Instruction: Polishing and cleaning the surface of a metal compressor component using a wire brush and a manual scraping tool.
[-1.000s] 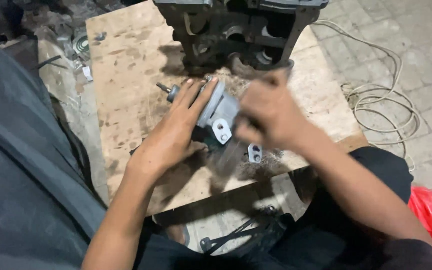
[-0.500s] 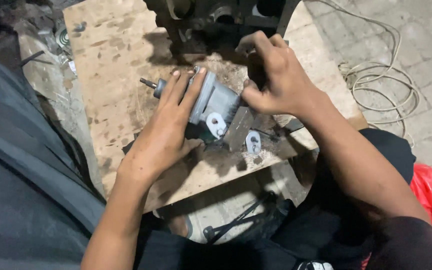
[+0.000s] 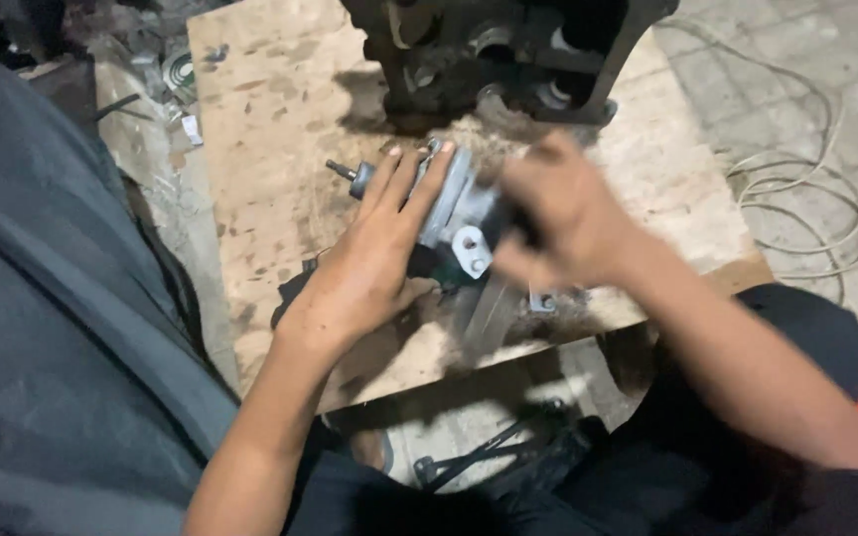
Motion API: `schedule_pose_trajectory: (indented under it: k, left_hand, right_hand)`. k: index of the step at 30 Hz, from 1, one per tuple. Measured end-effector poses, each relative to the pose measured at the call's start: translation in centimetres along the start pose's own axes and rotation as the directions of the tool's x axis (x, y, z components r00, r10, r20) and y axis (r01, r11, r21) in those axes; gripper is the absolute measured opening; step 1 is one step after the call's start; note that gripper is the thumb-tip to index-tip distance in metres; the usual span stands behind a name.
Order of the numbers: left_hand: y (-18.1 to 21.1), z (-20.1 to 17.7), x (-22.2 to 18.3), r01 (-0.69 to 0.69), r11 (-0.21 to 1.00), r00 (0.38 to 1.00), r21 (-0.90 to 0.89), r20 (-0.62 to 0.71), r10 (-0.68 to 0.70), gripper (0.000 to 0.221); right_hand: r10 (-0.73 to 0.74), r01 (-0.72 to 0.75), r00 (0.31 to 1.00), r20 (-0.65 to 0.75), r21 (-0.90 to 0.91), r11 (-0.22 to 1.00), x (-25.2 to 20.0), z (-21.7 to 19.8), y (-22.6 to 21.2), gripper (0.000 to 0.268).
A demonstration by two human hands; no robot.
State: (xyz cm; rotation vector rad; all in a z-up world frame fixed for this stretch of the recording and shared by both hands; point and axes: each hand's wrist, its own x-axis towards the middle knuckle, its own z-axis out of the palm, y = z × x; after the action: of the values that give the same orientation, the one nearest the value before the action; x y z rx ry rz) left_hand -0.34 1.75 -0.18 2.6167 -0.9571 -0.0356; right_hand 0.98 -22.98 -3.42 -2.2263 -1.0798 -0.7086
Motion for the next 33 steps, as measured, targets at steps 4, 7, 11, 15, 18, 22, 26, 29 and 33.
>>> schedule_pose_trajectory:
  k: [4,7,11,15,18,22,26,29,33]
  left_hand:
    - [0.1,0.4,-0.4,-0.007,0.999,1.000,0.047,0.009,0.007,0.135]
    - [0.0,0.1,0.3,-0.011,0.999,1.000,0.035,-0.026,0.012,0.139]
    - [0.4,0.5,-0.2,0.027,0.998,0.998,0.054,0.048,-0.030,0.131]
    - [-0.1,0.1,0.2,0.042,0.999,0.999,0.006,0.002,-0.042,0.134]
    - [0.5,0.4,-0.3,0.017,0.999,1.000,0.037,-0.004,-0.017,0.124]
    - [1.0,0.7,-0.8,0.047,0.999,0.999,0.023,0.023,-0.048,0.132]
    - [0.5,0.4,-0.7,-0.034,0.999,0.999,0.005,-0.026,0.034,0.123]
    - [0.0,1.3,-0.4,0.052,0.999,0.999,0.007,-0.001,-0.052,0.139]
    - [0.3,0.3,-0.7,0.058,0.998,0.998,0.023,-0.007,-0.057,0.137]
  right_hand:
    - [0.028,-0.032,0.993,-0.112,-0.032,0.999,-0.7,-0.1,2.4,0.051]
    - [-0.081,0.076,0.992,-0.098,-0.056,0.996,-0.9,1.5,0.7,0.065]
    - [0.014,-0.020,0.998,-0.062,-0.090,0.996,-1.8,-0.9,6.0,0.045]
    - [0.008,-0.019,0.996,-0.089,-0.126,0.992,0.7,-0.9,1.3,0.040]
    - [-0.045,0.044,0.998,0.048,0.004,0.999,-0.8,0.8,1.6,0.020]
    - [-0.086,0.069,0.992,-0.096,-0.168,0.983,-1.6,0.2,3.9,0.055]
    - [-0.102,0.103,0.995,0.013,-0.038,0.994,0.4,0.8,-1.1,0.016]
    - [0.011,-0.014,0.997,-0.079,-0.031,0.999,-1.0,-2.2,6.7,0.030]
    - [0.035,-0.086,0.976,-0.214,-0.234,0.968,0.4,-3.7,5.7,0.038]
